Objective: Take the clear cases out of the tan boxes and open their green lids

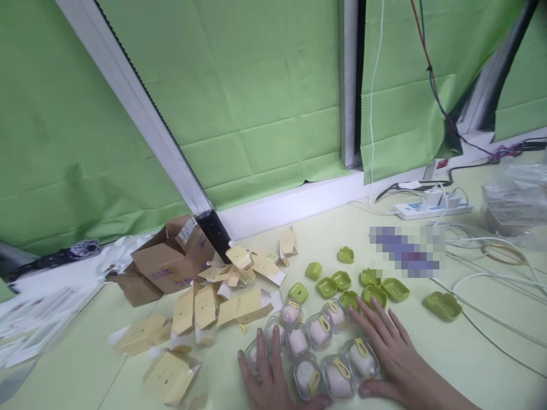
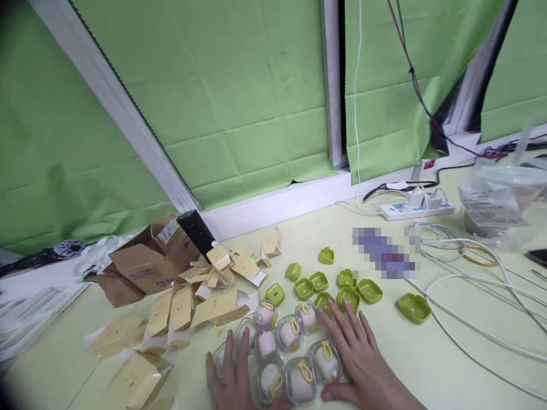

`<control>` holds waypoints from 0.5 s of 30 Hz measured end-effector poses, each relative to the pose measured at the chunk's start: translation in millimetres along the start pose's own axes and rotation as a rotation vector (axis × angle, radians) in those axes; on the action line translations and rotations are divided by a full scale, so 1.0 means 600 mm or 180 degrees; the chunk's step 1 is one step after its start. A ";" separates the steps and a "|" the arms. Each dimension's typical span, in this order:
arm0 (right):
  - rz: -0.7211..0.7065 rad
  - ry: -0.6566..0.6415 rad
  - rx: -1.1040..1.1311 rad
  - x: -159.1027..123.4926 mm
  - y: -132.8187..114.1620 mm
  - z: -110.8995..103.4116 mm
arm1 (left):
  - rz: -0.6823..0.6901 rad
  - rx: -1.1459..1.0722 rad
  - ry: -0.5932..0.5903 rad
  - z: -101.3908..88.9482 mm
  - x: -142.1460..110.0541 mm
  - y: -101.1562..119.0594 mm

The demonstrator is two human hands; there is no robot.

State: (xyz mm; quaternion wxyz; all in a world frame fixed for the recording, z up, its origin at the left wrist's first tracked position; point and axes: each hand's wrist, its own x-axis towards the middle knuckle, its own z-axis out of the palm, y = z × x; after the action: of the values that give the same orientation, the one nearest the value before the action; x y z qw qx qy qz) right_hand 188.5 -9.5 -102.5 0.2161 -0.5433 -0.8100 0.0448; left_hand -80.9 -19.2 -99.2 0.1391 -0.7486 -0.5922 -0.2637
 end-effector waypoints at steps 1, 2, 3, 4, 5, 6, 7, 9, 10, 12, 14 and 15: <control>-0.0048 0.0014 -0.0025 0.007 0.000 0.000 | -0.0016 0.0024 -0.0015 0.002 0.004 0.000; -0.0095 -0.0006 -0.0033 0.015 0.001 -0.002 | -0.0013 0.0039 -0.0041 0.004 0.009 -0.001; -0.0145 -0.0063 -0.0023 0.022 0.002 -0.004 | 0.0002 0.0046 -0.0076 0.006 0.016 -0.003; -0.0190 -0.0142 -0.0001 0.027 0.004 -0.006 | 0.0052 0.0038 -0.0122 0.009 0.023 -0.005; -0.0225 -0.0231 0.0033 0.031 0.007 -0.008 | 0.0142 0.0010 -0.0174 0.011 0.030 -0.007; -0.0247 -0.0316 0.0075 0.034 0.012 -0.010 | 0.0241 -0.0035 -0.0225 0.014 0.037 -0.010; -0.0256 -0.0380 0.0121 0.035 0.017 -0.011 | 0.0328 -0.0086 -0.0270 0.017 0.044 -0.012; -0.0246 -0.0433 0.0191 0.038 0.027 -0.019 | 0.0445 -0.0170 -0.0320 0.023 0.056 -0.014; -0.0264 -0.0417 0.0212 0.042 0.030 -0.027 | 0.0497 -0.0195 -0.0327 0.026 0.060 -0.015; -0.0442 -0.0338 0.0264 0.059 0.022 -0.060 | 0.0568 -0.0201 -0.0293 0.030 0.065 -0.017; -0.0821 -0.0273 0.0376 0.082 -0.007 -0.108 | 0.0675 -0.0196 -0.0192 0.036 0.066 -0.019; -0.1034 -0.0220 0.0467 0.091 -0.029 -0.132 | 0.0741 -0.0198 -0.0096 0.039 0.067 -0.019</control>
State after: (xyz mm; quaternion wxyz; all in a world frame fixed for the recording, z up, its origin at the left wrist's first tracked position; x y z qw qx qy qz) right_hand 188.0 19.5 -9.3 0.2316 -0.3862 -0.8886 0.0871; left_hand -80.2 28.6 -97.2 0.1366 -0.8202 -0.4948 -0.2527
